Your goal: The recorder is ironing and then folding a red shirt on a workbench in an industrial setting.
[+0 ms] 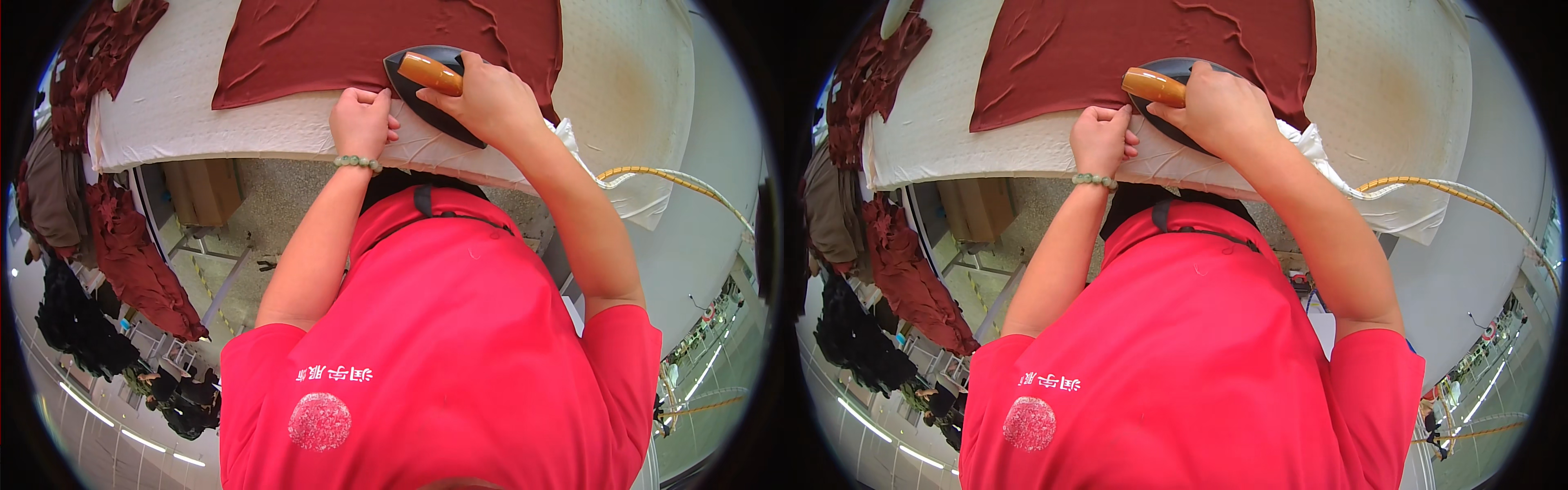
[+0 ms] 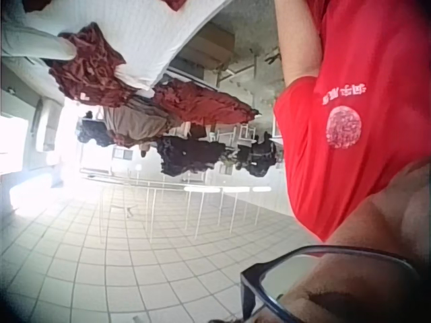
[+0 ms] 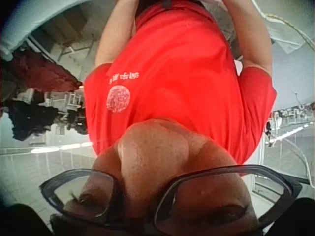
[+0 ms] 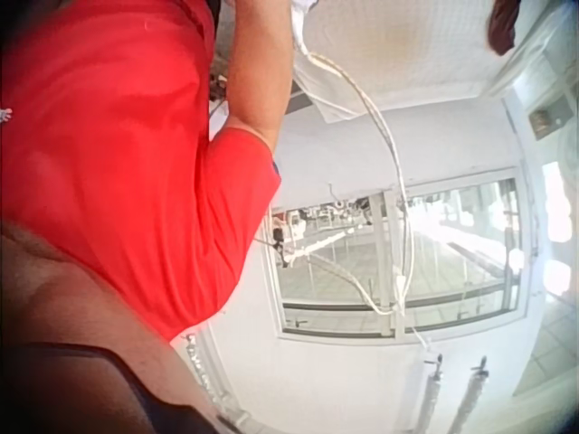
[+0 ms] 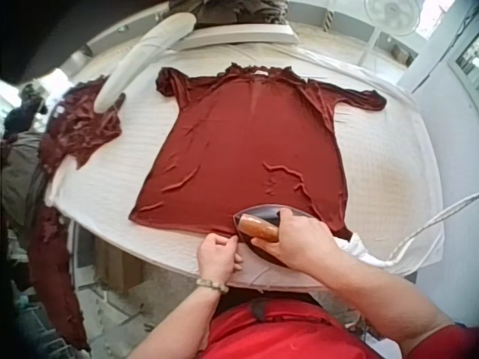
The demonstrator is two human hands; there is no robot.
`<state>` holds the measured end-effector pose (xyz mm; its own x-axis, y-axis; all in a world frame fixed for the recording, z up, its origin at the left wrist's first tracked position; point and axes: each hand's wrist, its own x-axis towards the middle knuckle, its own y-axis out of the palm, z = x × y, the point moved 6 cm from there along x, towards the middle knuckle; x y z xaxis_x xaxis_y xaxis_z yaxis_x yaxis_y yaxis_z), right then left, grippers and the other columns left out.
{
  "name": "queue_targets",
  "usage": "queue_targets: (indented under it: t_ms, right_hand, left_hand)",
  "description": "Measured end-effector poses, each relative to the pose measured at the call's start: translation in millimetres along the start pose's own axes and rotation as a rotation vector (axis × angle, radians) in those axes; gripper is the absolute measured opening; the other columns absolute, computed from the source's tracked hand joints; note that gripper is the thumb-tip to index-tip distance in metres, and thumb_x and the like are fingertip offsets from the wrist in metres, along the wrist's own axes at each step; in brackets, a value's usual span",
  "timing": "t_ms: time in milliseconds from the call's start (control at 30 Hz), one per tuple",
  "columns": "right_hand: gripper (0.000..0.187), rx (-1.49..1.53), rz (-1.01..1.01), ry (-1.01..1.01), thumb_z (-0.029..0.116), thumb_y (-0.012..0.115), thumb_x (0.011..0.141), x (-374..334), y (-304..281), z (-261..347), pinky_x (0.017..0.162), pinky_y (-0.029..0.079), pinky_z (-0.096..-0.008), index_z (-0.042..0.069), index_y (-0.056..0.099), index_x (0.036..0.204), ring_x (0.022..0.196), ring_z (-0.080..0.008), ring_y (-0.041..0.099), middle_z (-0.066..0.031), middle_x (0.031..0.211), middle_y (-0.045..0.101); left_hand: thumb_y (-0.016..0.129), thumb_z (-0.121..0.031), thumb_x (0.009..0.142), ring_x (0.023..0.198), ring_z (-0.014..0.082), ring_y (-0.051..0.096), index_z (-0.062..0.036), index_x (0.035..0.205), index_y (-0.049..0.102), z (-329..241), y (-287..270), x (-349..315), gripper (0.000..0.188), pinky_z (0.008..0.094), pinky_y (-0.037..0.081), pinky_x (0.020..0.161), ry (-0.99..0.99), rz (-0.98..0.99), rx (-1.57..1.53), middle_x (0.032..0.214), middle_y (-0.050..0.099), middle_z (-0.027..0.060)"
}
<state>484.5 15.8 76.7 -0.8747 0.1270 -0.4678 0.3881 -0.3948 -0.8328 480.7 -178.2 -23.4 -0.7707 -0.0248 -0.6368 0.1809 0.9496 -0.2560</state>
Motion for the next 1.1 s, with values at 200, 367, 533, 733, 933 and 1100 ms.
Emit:
queue_targets:
  t_ms: [200, 367, 533, 733, 933, 1100]
  right_hand:
    - [0.054, -0.064, 0.071, -0.045, 0.044, 0.073, 0.089, -1.0, 9.1, 7.0, 0.079, 0.058, -0.0479, -0.003, 0.06, 0.114, 0.09, -0.039, 0.073, -0.0217, 0.094, 0.074]
    - [0.04, -0.138, 0.113, -0.129, 0.027, 0.071, 0.088, -8.8, 30.8, 4.3, 0.071, 0.058, -0.05, -0.003, 0.057, 0.11, 0.08, -0.0397, 0.073, -0.0199, 0.083, 0.073]
    - [0.043, -0.146, 0.143, -0.137, 0.024, 0.071, 0.085, -21.1, 35.7, 5.6, 0.067, 0.058, -0.0506, -0.004, 0.055, 0.115, 0.075, -0.039, 0.072, -0.0188, 0.078, 0.072]
    - [0.055, -0.107, 0.086, -0.089, 0.027, 0.074, 0.084, -24.1, 16.5, 9.1, 0.068, 0.058, -0.0489, -0.004, 0.056, 0.125, 0.076, -0.0384, 0.073, -0.0186, 0.08, 0.073]
    - [0.052, 0.243, -0.104, -0.027, 0.026, 0.08, 0.083, -14.9, -15.7, 25.0, 0.071, 0.057, -0.0466, 0.007, 0.062, 0.128, 0.082, -0.0402, 0.072, -0.0182, 0.087, 0.074]
    - [0.043, 0.27, -0.142, -0.258, 0.024, 0.08, 0.085, 13.4, -35.8, 59.6, 0.073, 0.057, -0.0471, 0.011, 0.064, 0.123, 0.085, -0.0424, 0.071, -0.0204, 0.09, 0.073]
  left_hand:
    - [0.071, -0.022, 0.097, 0.044, 0.0128, 0.06, -0.0009, 0.092, 0.056, 5.9, -4.0, -2.2, 0.026, 0.0257, 0.045, 0.04, 0.028, -0.002, 0.008, 0.064, 0.067, 0.0091]
    - [0.071, -0.019, 0.096, 0.048, 0.015, 0.064, 0.0006, 0.095, 0.057, 15.6, -18.8, -4.1, 0.024, 0.027, 0.048, 0.043, -0.057, 0.06, -0.036, 0.071, 0.072, 0.0125]
    - [0.071, -0.019, 0.097, 0.051, 0.0141, 0.063, 0.0008, 0.103, 0.058, 15.2, -87.7, 11.2, 0.025, 0.0248, 0.049, 0.046, -0.008, -0.197, -0.29, 0.08, 0.074, 0.0127]
    - [0.072, -0.023, 0.098, 0.05, 0.0134, 0.06, -0.0019, 0.099, 0.059, 3.0, -112.5, 34.3, 0.025, 0.0239, 0.047, 0.046, -0.057, -0.331, -0.618, 0.076, 0.072, 0.0097]
    - [0.072, -0.027, 0.099, 0.05, 0.0122, 0.059, -0.0092, 0.082, 0.055, 10.1, -101.6, 48.1, 0.029, 0.025, 0.045, 0.045, -0.104, -0.063, -0.458, 0.068, 0.065, 0.0046]
    - [0.07, -0.027, 0.1, 0.048, 0.014, 0.06, -0.0081, 0.079, 0.053, 13.1, -101.9, 48.0, 0.034, 0.0257, 0.047, 0.044, -0.09, -0.024, -0.428, 0.066, 0.064, 0.0061]
